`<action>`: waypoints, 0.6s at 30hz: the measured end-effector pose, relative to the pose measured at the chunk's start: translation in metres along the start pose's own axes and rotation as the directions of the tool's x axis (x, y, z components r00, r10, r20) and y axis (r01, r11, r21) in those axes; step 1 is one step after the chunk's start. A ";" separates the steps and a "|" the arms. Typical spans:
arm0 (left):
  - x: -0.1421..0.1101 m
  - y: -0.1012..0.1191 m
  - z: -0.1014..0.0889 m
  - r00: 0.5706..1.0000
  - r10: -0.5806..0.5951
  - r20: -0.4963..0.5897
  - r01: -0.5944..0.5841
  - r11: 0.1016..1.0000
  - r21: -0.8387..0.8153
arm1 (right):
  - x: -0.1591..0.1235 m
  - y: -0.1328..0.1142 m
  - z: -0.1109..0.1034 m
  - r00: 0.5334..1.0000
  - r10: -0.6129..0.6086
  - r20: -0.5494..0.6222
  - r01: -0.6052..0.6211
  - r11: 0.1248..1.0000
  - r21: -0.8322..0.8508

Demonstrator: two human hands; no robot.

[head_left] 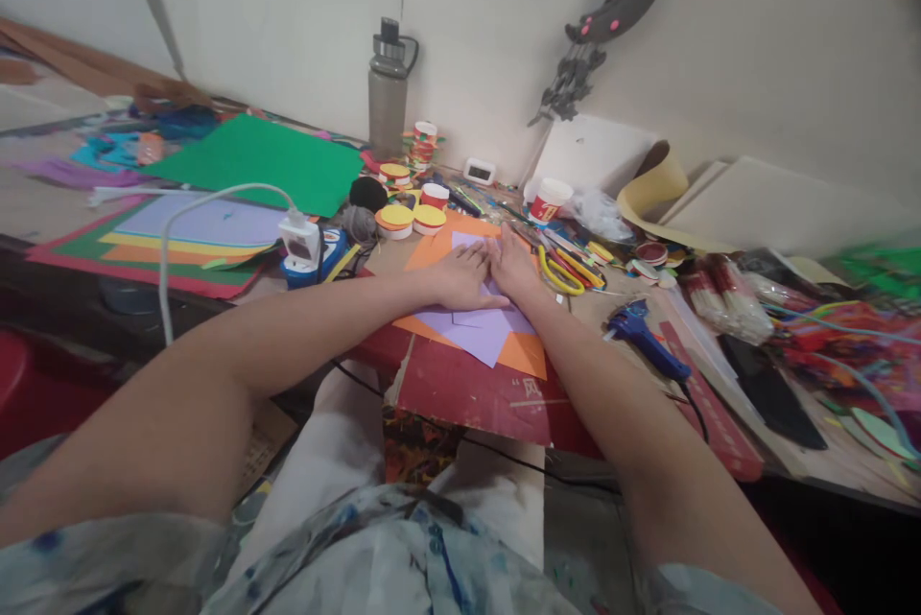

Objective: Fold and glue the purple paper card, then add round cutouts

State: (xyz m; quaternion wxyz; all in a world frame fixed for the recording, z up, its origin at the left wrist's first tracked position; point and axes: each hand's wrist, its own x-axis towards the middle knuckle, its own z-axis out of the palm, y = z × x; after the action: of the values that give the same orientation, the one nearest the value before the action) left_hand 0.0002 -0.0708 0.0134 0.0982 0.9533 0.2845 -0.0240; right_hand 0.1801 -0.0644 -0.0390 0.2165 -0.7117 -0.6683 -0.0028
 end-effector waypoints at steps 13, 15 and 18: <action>-0.006 -0.010 -0.008 0.989 0.107 0.102 -0.113 0.992 0.054 | 0.002 -0.011 -0.008 0.998 0.018 0.060 -0.018 1.000 0.009; -0.010 -0.010 -0.009 0.987 0.105 0.119 -0.113 0.992 0.058 | 0.003 -0.012 -0.008 0.998 0.015 0.069 -0.016 1.000 0.017; -0.018 -0.009 -0.012 0.981 0.080 0.178 -0.095 0.992 0.077 | 0.003 -0.013 -0.008 0.997 0.016 0.076 -0.019 0.999 0.042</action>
State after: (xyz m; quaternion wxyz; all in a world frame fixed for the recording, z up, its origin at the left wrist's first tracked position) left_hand -0.0199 -0.0707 0.0254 0.0829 0.9625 0.2312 -0.1153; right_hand 0.1700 -0.0640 -0.0272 0.2061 -0.7124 -0.6697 0.0401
